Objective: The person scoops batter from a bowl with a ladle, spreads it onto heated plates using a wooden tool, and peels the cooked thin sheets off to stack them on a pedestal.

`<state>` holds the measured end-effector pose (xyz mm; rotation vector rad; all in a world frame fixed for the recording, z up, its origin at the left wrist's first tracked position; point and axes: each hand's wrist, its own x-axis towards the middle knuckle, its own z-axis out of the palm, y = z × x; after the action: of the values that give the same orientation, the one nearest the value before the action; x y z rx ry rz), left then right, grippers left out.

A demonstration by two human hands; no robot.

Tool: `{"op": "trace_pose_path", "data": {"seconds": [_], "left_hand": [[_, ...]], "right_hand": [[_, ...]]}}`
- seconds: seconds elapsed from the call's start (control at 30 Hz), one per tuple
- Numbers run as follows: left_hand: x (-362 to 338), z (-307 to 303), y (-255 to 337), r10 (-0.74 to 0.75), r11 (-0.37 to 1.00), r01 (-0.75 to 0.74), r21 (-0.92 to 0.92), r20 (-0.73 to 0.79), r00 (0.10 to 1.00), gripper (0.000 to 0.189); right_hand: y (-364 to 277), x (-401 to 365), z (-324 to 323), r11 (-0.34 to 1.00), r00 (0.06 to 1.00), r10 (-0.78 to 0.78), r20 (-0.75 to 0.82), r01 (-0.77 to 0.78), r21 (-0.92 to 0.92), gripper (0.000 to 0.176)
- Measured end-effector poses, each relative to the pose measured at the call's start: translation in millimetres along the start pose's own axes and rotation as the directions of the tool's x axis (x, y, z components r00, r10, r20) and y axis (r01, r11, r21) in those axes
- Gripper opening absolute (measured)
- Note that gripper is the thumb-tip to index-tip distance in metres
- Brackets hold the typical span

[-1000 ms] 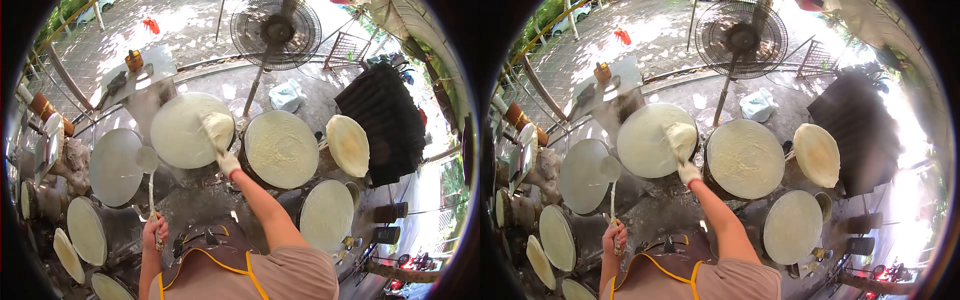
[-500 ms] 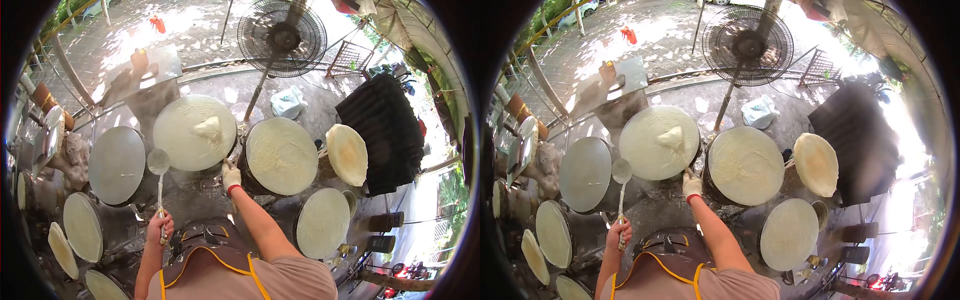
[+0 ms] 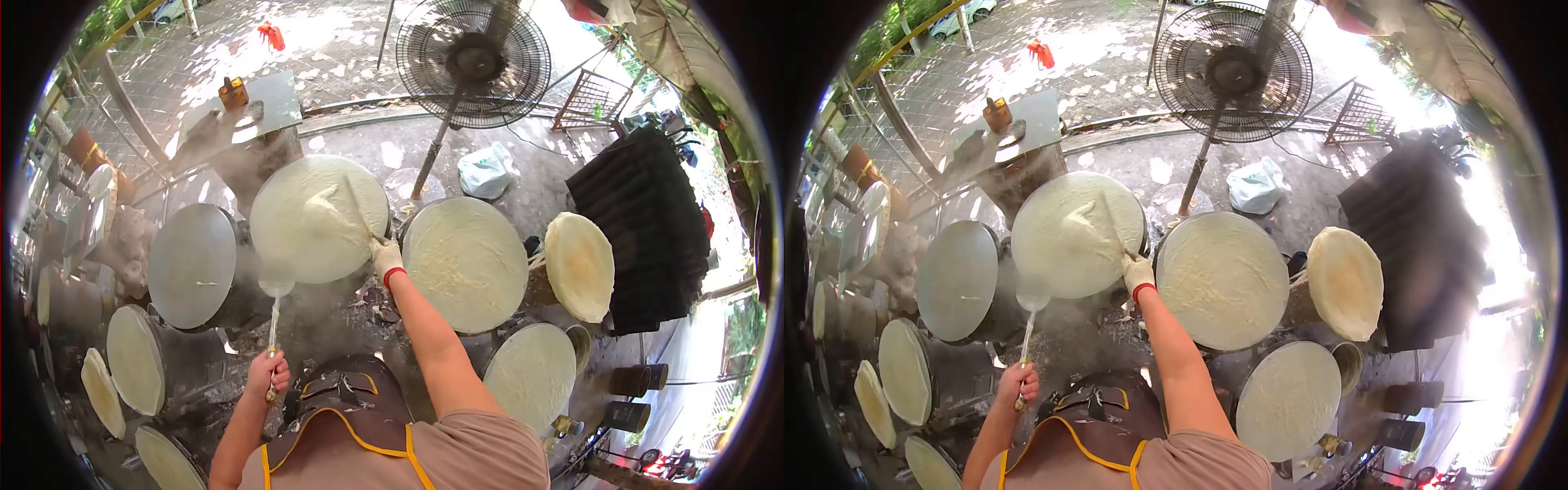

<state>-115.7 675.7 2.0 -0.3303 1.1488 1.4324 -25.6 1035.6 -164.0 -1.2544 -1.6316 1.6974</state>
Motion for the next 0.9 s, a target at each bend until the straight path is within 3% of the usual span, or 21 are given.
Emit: {"op": "trace_pose_path", "data": {"seconds": [0.03,0.13,0.17,0.23,0.33,0.37,0.43,0.47,0.53,0.57,0.63,0.73,0.77,0.8,0.83,0.87,0.9], "left_hand": [[6.8,-1.0,2.1,0.028,0.996,-0.028,0.08,-0.002,1.0,0.01],[28.6,13.4,20.8,0.138,0.934,-0.113,0.339,-0.052,0.989,0.012],[34.7,20.5,25.1,0.182,0.897,-0.134,0.42,-0.076,0.98,0.013],[51.5,32.1,30.5,0.26,0.838,-0.167,0.519,-0.112,0.959,0.013],[90.4,38.2,12.6,0.388,0.718,-0.183,0.672,-0.168,0.906,0.013],[98.6,42.2,7.3,0.433,0.666,-0.18,0.724,-0.179,0.884,0.013],[94.4,65.0,7.5,0.348,0.767,-0.187,0.614,-0.153,0.925,0.012],[91.0,71.4,13.1,0.308,0.81,-0.185,0.557,-0.134,0.942,0.012],[84.7,38.9,48.9,0.1,0.973,-0.121,0.195,0.115,0.988,0.014],[79.4,25.9,63.7,0.041,0.999,-0.044,0.006,0.264,0.964,0.014],[24.2,16.3,64.3,0.119,0.985,-0.146,0.087,0.263,0.958,0.014],[-9.1,28.0,60.8,0.16,0.971,-0.194,0.137,0.224,0.961,0.013],[-10.6,37.7,57.3,0.173,0.971,-0.201,0.127,0.202,0.964,0.013],[-9.2,43.8,57.1,0.151,0.981,-0.174,0.09,0.219,0.964,0.012],[-5.1,49.5,61.3,0.133,0.987,-0.15,0.057,0.235,0.963,0.011],[-4.6,52.9,64.6,0.122,0.991,-0.13,0.016,0.244,0.962,0.01],[-9.8,52.7,64.6,0.098,0.995,-0.096,-0.019,0.227,0.969,0.009]], "right_hand": [[2.1,-2.3,0.6,0.996,0.999,0.02,0.028,-0.018,-0.084,0.033],[-37.5,-64.9,-19.8,0.979,0.916,0.099,0.388,-0.021,-0.2,0.035],[-15.6,-76.3,-27.6,0.991,0.927,0.049,0.371,0.0,-0.132,0.032],[6.9,-110.1,-25.7,0.985,0.968,0.101,0.228,-0.13,0.112,0.026],[50.5,-139.9,27.2,0.873,0.922,0.373,0.1,-0.385,0.3,0.026],[29.7,-153.3,48.0,0.807,0.88,0.453,0.143,-0.472,0.355,0.028],[6.0,-164.2,79.2,0.719,0.819,0.53,0.22,-0.571,0.395,0.031],[3.6,-159.4,77.6,0.749,0.834,0.494,0.247,-0.552,0.366,0.032],[-12.5,-155.1,59.7,0.805,0.886,0.407,0.222,-0.462,0.373,0.035],[-28.1,-154.5,44.0,0.825,0.921,0.346,0.179,-0.39,0.409,0.033],[-38.4,-152.6,29.4,0.846,0.968,0.232,0.09,-0.247,0.473,0.031],[-32.4,-129.9,28.4,0.845,0.938,0.339,-0.068,-0.273,0.46,0.037],[-12.7,-118.5,31.9,0.969,0.988,0.143,-0.066,-0.126,0.212,0.037],[17.7,-105.5,39.1,0.998,0.999,-0.053,-0.009,0.053,-0.04,0.036],[33.5,-98.4,46.2,0.931,0.968,-0.234,0.095,0.251,-0.265,0.036],[26.6,-99.4,42.2,0.952,0.949,-0.005,0.314,0.1,-0.29,0.036],[27.7,-103.0,45.0,0.971,0.929,-0.123,0.349,0.186,-0.153,0.035]]}}
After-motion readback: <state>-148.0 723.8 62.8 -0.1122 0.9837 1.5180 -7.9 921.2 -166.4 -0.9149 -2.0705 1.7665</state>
